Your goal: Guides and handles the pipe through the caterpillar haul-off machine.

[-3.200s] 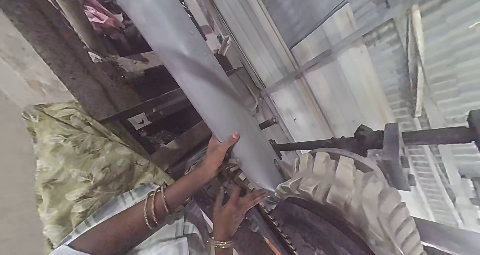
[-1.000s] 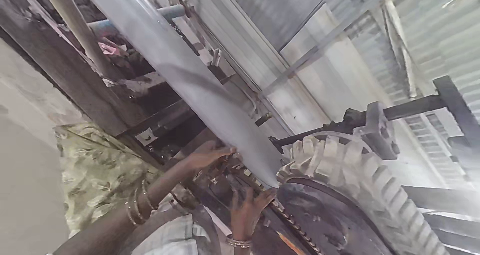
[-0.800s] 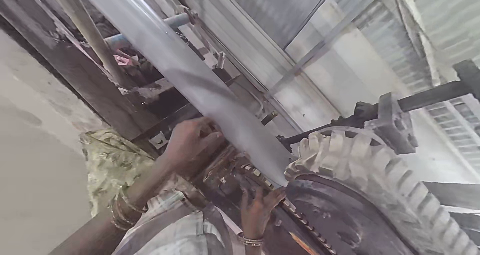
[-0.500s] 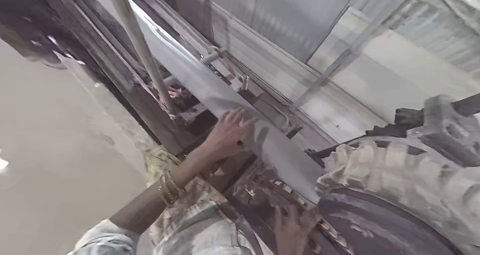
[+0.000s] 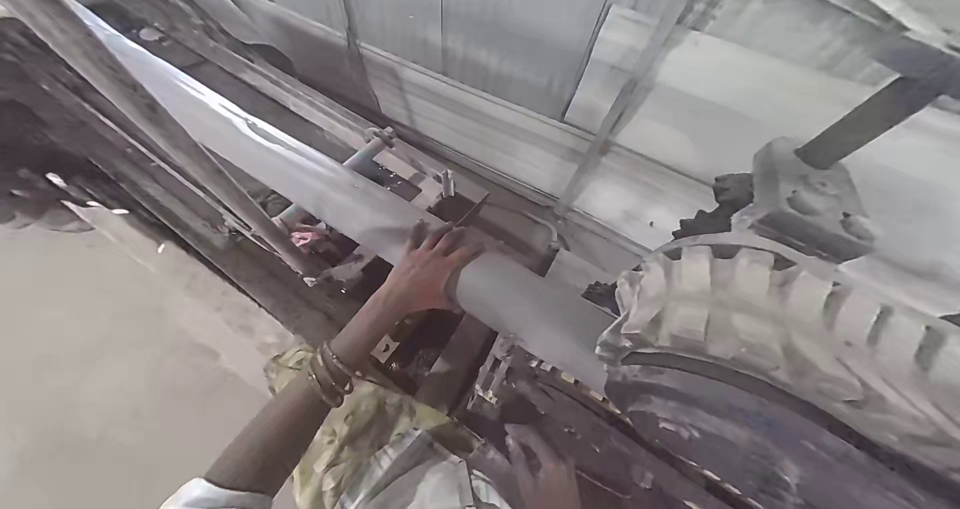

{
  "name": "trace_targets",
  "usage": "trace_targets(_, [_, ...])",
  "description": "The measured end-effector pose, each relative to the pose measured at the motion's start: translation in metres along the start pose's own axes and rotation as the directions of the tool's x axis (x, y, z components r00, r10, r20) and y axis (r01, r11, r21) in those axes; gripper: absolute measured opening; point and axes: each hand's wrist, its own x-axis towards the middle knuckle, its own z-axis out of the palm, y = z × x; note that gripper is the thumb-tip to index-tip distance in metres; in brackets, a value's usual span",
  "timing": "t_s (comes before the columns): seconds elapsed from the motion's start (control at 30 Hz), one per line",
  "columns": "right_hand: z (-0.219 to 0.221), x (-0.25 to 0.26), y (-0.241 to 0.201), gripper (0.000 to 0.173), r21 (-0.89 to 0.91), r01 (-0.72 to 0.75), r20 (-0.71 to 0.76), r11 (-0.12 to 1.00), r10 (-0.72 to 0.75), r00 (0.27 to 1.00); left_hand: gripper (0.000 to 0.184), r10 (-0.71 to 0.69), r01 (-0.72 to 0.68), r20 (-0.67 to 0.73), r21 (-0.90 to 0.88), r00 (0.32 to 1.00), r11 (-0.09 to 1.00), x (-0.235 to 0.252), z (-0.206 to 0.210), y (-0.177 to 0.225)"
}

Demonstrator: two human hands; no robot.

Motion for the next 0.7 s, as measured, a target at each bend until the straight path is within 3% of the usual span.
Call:
trace_targets(0.17, [0.015,0.011,-0.005,0.022,0.002,0.165,0.065,0.986,-0.165,0.984,0.109,-0.001,0.001,0.019,0.003,1.0,1.0,0.0,0.002,0.001])
trace_targets(0.3, [0.012,0.021,-0.001,0.023,-0.104,0.148,0.052,0.983,-0.143,0.988,0.109,0.01,-0.01,0.006,0.015,1.0,1.0,0.001,0.004,0.002])
trace_targets(0.43, [0.006,0.027,0.002,0.021,-0.101,0.126,0.069,0.987,-0.119,0.99,0.107,0.066,-0.065,0.023,-0.038,0.998,0.997,0.001,-0.008,0.0])
trace_targets(0.57, [0.009,0.027,0.006,0.02,-0.116,0.163,0.101,0.98,-0.152,0.983,0.112,0.148,-0.155,0.24,0.013,0.959,0.988,0.025,-0.029,-0.016])
trace_targets(0.7, [0.012,0.026,0.002,0.021,-0.087,0.118,0.196,0.989,-0.099,0.976,0.117,0.236,-0.257,0.266,0.046,0.935,0.965,0.04,-0.027,-0.026])
